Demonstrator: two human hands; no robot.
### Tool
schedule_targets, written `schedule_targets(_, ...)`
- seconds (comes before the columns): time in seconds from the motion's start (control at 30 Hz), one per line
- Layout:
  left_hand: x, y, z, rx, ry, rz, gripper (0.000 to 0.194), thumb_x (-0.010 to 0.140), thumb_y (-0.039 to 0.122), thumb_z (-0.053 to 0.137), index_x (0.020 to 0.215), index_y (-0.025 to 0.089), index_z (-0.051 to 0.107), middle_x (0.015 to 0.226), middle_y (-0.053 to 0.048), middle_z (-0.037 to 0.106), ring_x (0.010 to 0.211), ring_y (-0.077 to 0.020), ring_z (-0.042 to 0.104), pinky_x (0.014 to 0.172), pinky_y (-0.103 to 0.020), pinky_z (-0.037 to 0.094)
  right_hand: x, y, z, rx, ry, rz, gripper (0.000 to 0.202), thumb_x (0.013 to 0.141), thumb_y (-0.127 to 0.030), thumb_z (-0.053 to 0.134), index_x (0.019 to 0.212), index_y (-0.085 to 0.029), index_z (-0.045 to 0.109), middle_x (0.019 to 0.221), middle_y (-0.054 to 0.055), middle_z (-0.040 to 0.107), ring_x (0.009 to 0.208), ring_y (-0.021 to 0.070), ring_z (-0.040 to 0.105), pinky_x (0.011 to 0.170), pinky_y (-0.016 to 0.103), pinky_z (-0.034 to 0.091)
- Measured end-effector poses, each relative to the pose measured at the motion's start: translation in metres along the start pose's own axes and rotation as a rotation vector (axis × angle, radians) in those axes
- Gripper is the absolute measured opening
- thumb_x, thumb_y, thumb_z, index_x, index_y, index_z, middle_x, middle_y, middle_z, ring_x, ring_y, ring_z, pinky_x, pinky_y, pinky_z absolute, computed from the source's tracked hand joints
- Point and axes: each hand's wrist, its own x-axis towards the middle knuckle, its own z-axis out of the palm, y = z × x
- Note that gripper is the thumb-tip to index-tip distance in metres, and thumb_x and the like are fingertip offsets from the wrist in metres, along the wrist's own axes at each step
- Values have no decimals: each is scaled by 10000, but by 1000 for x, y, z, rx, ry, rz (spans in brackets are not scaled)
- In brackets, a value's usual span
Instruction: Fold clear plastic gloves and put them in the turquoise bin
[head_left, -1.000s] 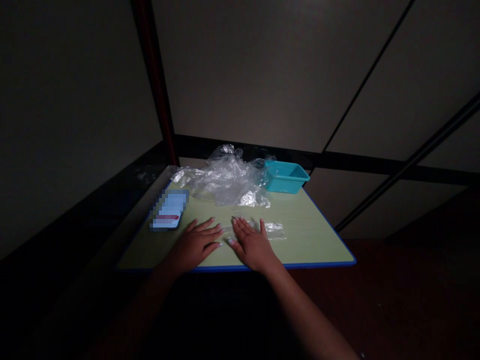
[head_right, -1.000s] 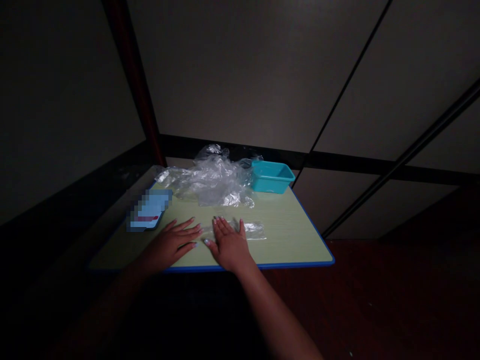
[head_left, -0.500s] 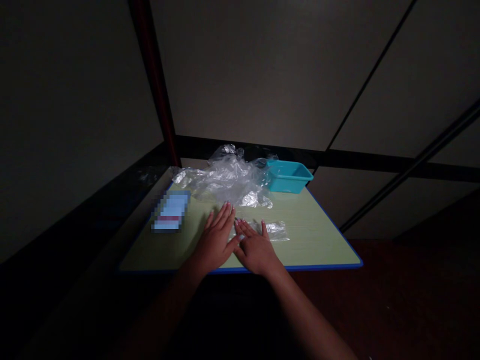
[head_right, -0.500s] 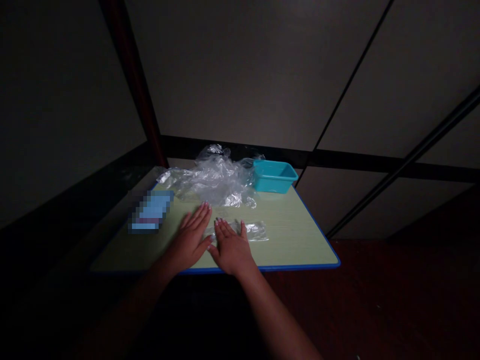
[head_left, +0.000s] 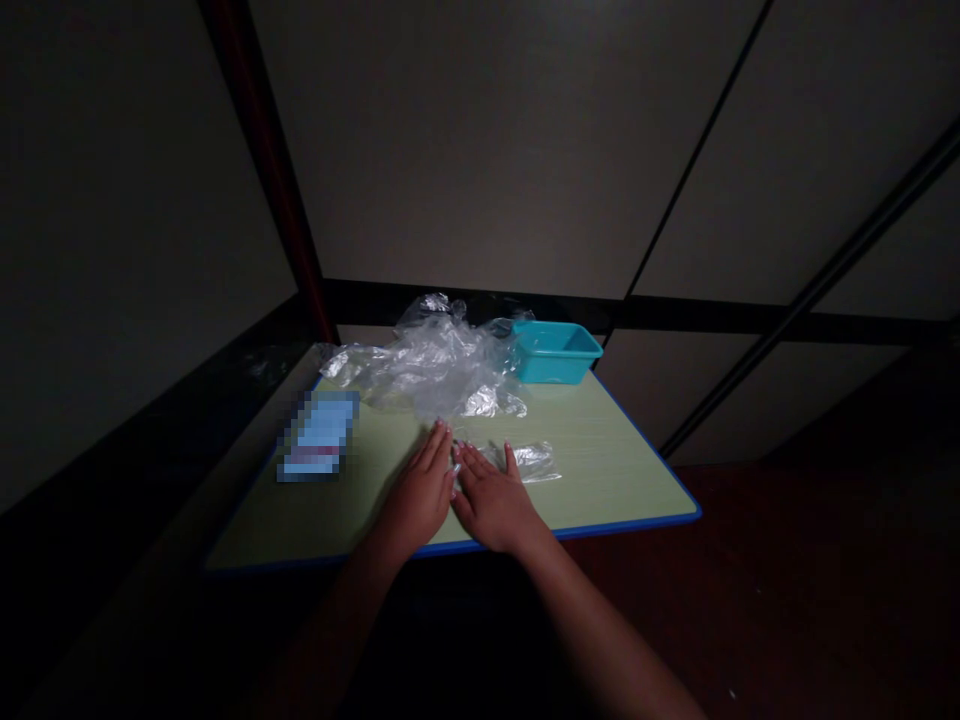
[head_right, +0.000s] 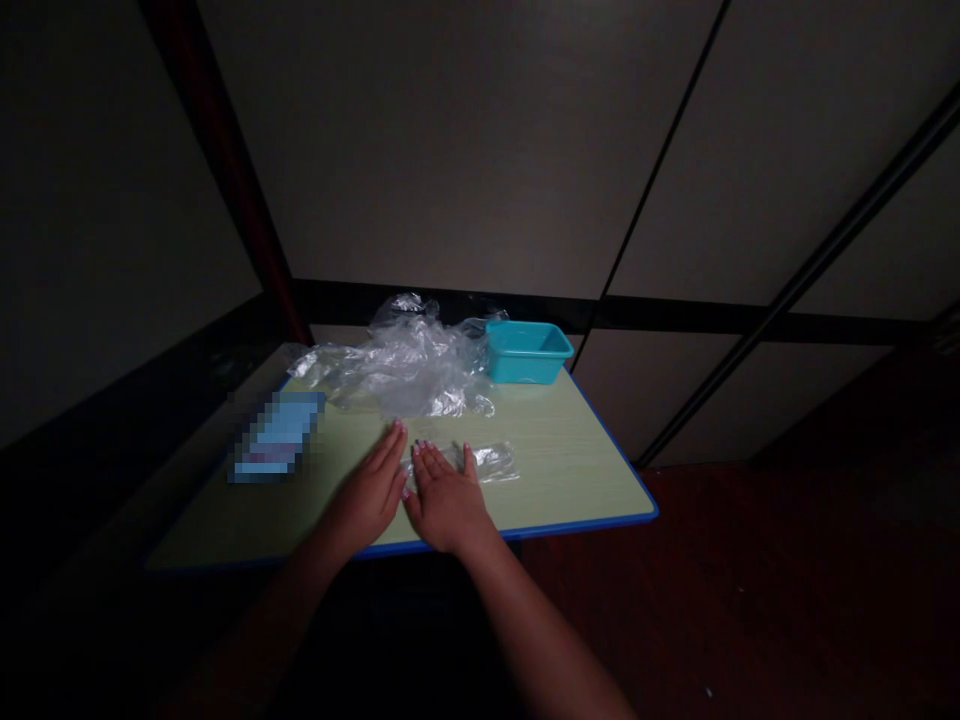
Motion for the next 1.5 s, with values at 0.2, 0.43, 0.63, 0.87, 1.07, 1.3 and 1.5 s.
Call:
schedule_targets(0.2, -1, 5, -2, -19, -164, -36, 678, 894, 101, 320, 1534, 116, 98, 1580, -161, 195, 1447, -228, 220, 1160, -413, 309, 1, 1, 1, 6, 14, 4, 685, 961, -338, 319, 1528, -36, 84, 1557, 189, 220, 1441, 247, 267, 1160, 551, -93)
schedule_targets(0.43, 2, 10, -5, -1, -224, -133, 678, 865, 87, 348, 1519, 152, 182, 1455, -167, 464, 1266, -244, 537, 1015, -381, 472, -1, -1, -7, 62, 1, 13, 665, 973, -330, 291, 1544, -113, 28, 1554, 161, 273, 1434, 257, 283, 1146, 599, -62)
schedule_targets(0.63, 2, 13, -5, 49, -244, -71, 513, 914, 174, 325, 1414, 98, 410, 1439, -171, 486, 1323, -251, 478, 1100, -410, 387, -17, 19, -21, 45, 280, 190, 550, 965, -301, 333, 1506, -237, 259, 1536, 108, 360, 1410, 271, 312, 1112, 650, -23)
schedule_targets(0.87, 0, 12, -3, 87, -301, 26, 478, 971, 325, 345, 1425, 210, 443, 1506, -97, 405, 1406, -226, 347, 1148, -442, 306, -31, 66, -36, -174, 346, 746, 369, 911, -454, 502, 1028, -133, 641, 1108, 180, 623, 1103, 350, 522, 890, 508, 393)
schedule_targets(1.07, -1, 13, -5, 139, -326, 50, 419, 964, 354, 415, 1360, 290, 532, 1515, -103, 383, 1415, -273, 318, 1130, -471, 313, -23, 69, -35, -230, 253, 726, 387, 903, -491, 515, 977, -130, 633, 1091, 188, 611, 1077, 348, 510, 833, 456, 389)
schedule_targets(1.3, -1, 13, -3, 155, -332, 39, 460, 959, 417, 439, 1400, 294, 483, 1525, -99, 363, 1419, -268, 313, 1142, -453, 296, -18, 72, -37, 17, 308, 682, 244, 928, -391, 455, 837, -192, 563, 842, 71, 663, 829, 214, 582, 690, 297, 347)
schedule_targets(1.5, 0, 15, -2, 138, -328, 6, 575, 970, 378, 398, 1509, 224, 273, 1540, -95, 337, 1421, -230, 316, 1157, -420, 290, -14, 79, -38, 289, 434, 584, 214, 844, -412, 496, 728, -238, 450, 617, 8, 615, 573, 177, 567, 536, 252, 317)
